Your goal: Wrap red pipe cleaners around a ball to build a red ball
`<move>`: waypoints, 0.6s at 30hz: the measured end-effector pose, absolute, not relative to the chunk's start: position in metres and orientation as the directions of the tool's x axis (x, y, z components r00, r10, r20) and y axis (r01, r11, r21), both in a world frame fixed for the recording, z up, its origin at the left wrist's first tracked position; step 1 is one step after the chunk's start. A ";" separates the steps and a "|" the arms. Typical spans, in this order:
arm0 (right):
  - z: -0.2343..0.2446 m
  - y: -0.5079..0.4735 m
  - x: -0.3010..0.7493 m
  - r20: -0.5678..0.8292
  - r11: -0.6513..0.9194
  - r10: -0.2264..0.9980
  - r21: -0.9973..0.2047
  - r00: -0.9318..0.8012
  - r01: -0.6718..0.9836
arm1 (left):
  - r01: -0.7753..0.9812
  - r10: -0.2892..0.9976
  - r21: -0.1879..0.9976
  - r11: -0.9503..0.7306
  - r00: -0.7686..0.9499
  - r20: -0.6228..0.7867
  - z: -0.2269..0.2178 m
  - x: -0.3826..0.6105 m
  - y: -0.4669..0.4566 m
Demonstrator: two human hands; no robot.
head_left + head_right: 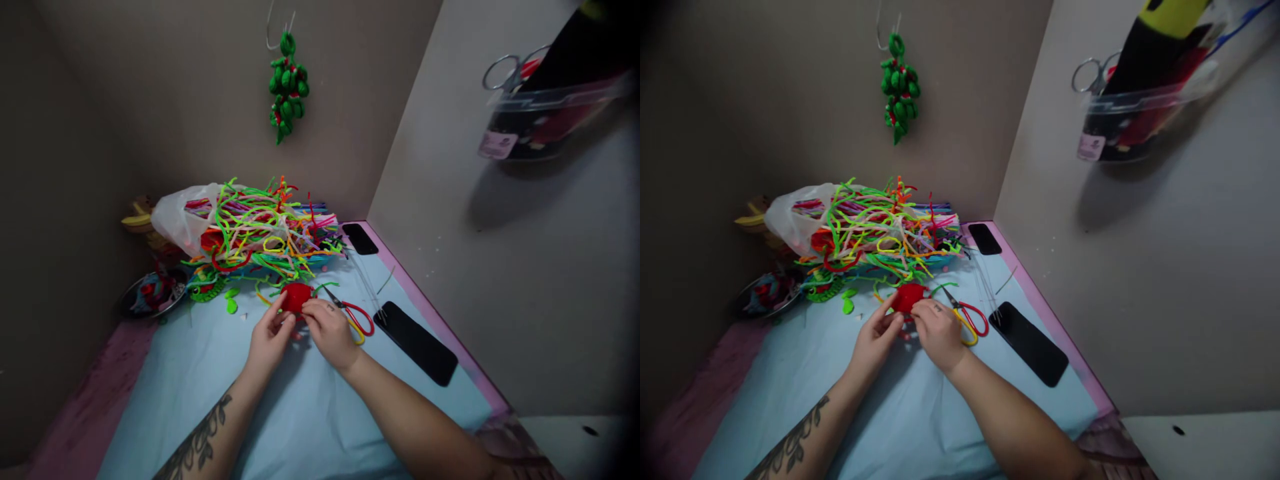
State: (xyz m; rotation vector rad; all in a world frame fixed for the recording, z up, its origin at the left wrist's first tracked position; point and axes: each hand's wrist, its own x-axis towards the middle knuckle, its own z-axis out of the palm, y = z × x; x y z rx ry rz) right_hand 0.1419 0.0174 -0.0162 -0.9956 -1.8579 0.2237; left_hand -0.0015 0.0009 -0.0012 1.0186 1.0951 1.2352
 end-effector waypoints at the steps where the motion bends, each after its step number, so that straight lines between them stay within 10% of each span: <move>1: -0.016 0.016 0.140 0.669 0.661 0.712 -0.538 -0.212 0.523 | -0.197 0.996 0.977 0.083 0.044 -0.076 -0.002 -0.002 0.001; 18: -0.011 0.013 0.140 0.655 0.636 0.742 -0.616 -0.147 0.464 | -0.272 0.996 0.959 0.084 0.055 -0.071 -0.001 -0.009 0.001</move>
